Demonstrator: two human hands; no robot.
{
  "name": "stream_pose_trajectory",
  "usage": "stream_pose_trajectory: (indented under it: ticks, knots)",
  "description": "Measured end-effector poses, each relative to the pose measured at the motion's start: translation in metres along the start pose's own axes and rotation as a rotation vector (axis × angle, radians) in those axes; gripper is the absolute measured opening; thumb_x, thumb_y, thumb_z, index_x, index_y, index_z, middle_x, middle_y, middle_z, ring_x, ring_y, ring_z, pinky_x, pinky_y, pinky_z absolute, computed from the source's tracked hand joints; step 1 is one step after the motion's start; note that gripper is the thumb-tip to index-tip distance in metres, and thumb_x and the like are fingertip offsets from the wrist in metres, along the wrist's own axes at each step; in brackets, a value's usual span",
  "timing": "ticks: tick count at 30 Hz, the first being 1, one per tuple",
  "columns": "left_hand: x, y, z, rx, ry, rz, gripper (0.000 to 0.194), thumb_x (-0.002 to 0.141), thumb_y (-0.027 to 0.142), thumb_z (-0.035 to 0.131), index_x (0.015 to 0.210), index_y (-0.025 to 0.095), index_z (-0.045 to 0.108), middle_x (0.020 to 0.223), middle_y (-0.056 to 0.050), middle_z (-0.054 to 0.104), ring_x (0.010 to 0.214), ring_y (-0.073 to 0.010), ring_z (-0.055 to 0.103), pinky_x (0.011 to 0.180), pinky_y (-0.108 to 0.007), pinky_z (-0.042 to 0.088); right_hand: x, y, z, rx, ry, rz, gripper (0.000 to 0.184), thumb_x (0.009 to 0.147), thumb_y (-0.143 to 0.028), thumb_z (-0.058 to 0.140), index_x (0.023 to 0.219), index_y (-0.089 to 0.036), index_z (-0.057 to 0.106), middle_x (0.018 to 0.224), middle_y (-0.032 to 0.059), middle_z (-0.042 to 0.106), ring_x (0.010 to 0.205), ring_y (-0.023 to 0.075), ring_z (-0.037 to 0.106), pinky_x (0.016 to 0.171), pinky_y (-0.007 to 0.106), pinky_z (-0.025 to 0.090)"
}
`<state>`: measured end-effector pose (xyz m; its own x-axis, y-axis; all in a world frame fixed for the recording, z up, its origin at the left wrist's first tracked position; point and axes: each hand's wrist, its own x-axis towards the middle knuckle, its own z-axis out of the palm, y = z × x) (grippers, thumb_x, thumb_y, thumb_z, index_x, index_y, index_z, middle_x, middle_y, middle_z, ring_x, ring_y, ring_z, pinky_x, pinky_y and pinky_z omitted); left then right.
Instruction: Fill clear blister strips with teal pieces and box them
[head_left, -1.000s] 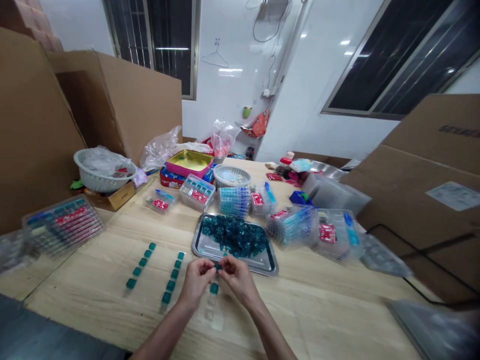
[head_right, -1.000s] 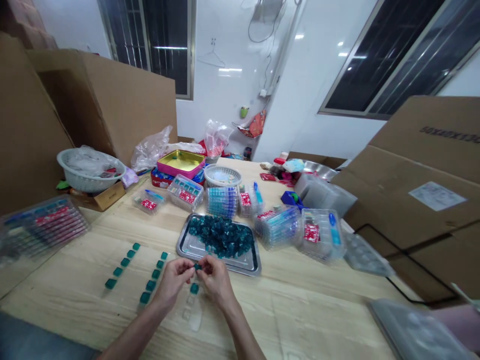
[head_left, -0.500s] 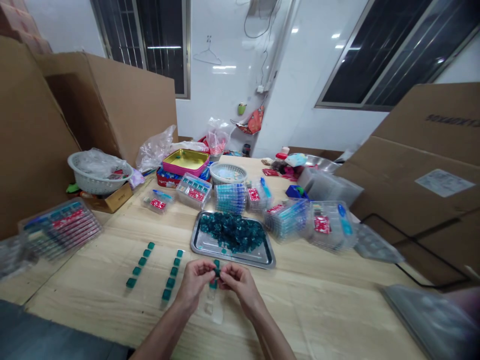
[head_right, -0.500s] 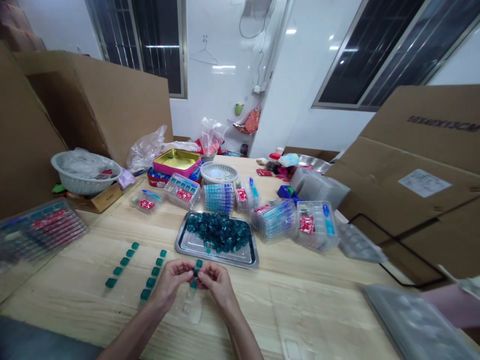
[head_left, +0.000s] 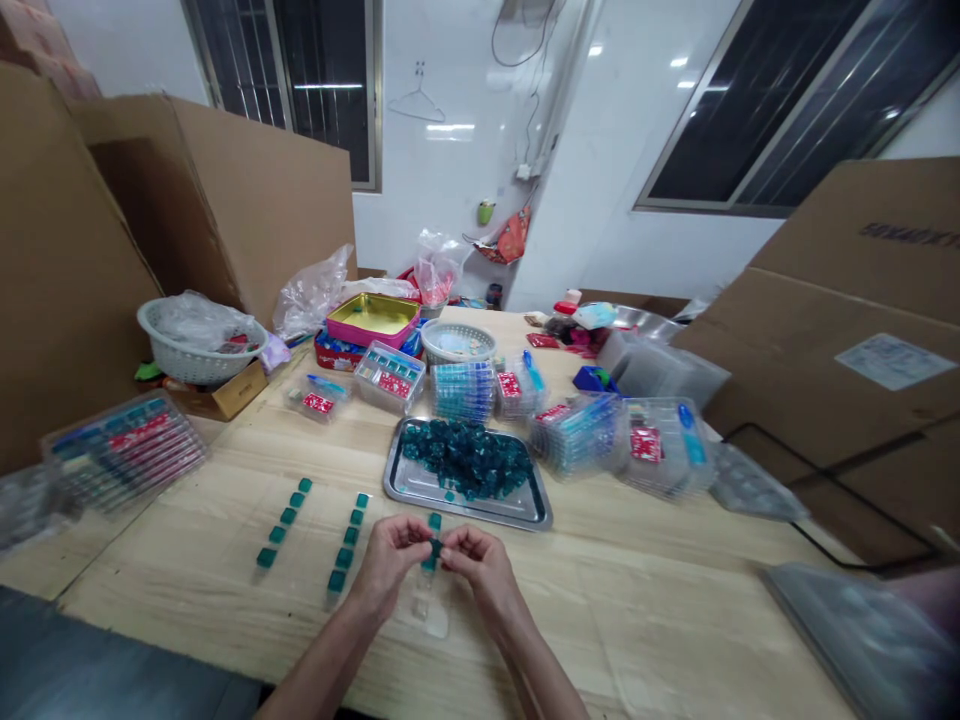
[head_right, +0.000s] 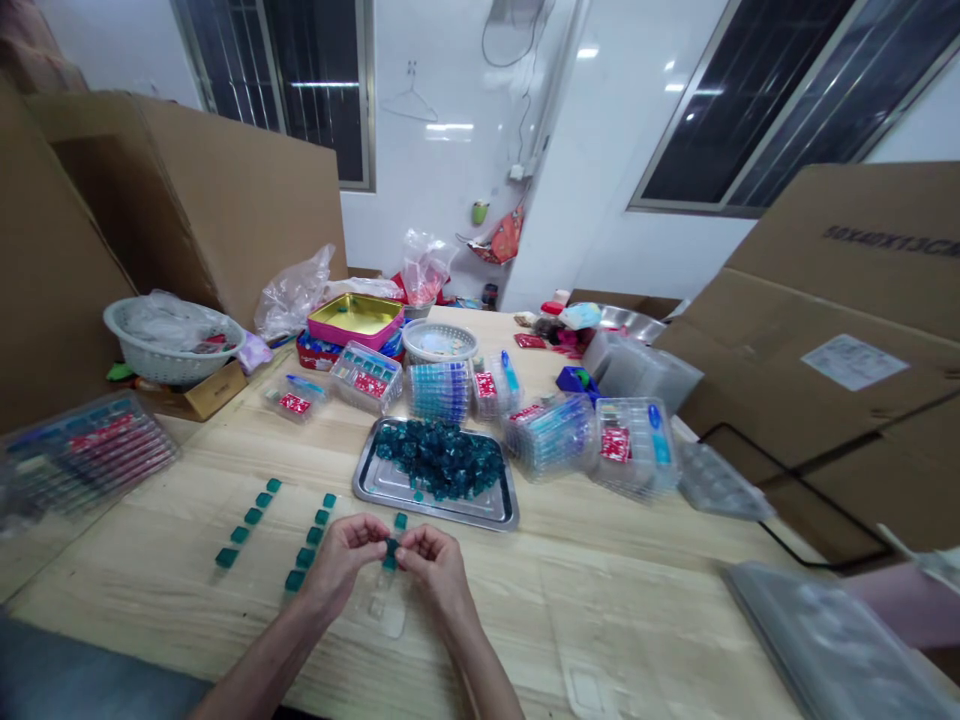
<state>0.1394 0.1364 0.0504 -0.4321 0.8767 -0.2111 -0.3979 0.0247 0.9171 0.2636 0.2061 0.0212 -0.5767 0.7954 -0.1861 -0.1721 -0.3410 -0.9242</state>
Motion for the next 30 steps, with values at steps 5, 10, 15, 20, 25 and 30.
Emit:
stream_pose_trajectory:
  ticks: [5,10,15,20,25,30]
  knots:
    - [0.000,-0.002,-0.001,-0.109,-0.011,-0.042,0.021,0.047,0.008,0.071,0.067,0.012,0.067,0.064,0.000,0.065,0.061,-0.0105,0.055,0.059,-0.020,0.040,0.000,0.005,0.001,0.111,-0.004,0.021,0.026,0.049,-0.024,0.083,0.064,-0.017,0.063,0.058,-0.0038,0.061,0.053,0.0089,0.053,0.053,0.019,0.041]
    - [-0.002,-0.002,0.002,-0.175,-0.050,-0.100,0.021,0.046,0.008,0.071,0.065,0.012,0.065,0.059,0.001,0.062,0.056,-0.0089,0.052,0.057,-0.020,0.039,-0.003,0.002,0.005,0.176,-0.042,0.011,0.026,0.051,-0.022,0.083,0.066,-0.017,0.062,0.060,-0.0043,0.060,0.054,0.0083,0.054,0.053,0.018,0.043]
    - [-0.004,-0.001,0.002,-0.118,-0.081,-0.117,0.019,0.045,0.012,0.074,0.063,0.012,0.065,0.058,0.000,0.061,0.055,-0.0092,0.050,0.054,-0.021,0.036,-0.010,-0.004,0.007,0.296,-0.127,0.159,0.029,0.051,-0.018,0.082,0.075,-0.015,0.065,0.068,-0.0016,0.064,0.056,0.0090,0.058,0.056,0.021,0.047]
    - [-0.004,-0.003,-0.004,-0.009,-0.064,-0.102,0.015,0.046,0.012,0.073,0.056,0.012,0.062,0.052,0.002,0.057,0.052,-0.0079,0.046,0.053,-0.020,0.032,-0.012,-0.006,0.005,0.295,-0.176,0.203,0.028,0.051,-0.016,0.082,0.071,-0.016,0.062,0.065,-0.0035,0.060,0.054,0.0076,0.054,0.053,0.019,0.045]
    - [-0.004,-0.002,-0.008,0.009,-0.071,-0.062,0.010,0.047,0.010,0.067,0.053,0.012,0.061,0.060,-0.001,0.062,0.060,-0.0107,0.052,0.059,-0.021,0.036,-0.012,-0.008,0.004,0.160,-0.160,0.115,0.026,0.052,-0.023,0.082,0.067,-0.015,0.062,0.060,-0.0033,0.059,0.049,0.0063,0.049,0.047,0.017,0.038]
    - [-0.004,-0.010,-0.015,0.202,-0.097,-0.052,0.011,0.052,0.011,0.060,0.063,0.014,0.058,0.048,0.005,0.052,0.045,-0.0073,0.042,0.047,-0.019,0.028,-0.011,-0.001,-0.002,-0.021,-0.151,0.117,0.030,0.056,-0.033,0.080,0.069,-0.015,0.060,0.056,-0.0027,0.060,0.047,0.0084,0.051,0.049,0.020,0.040]
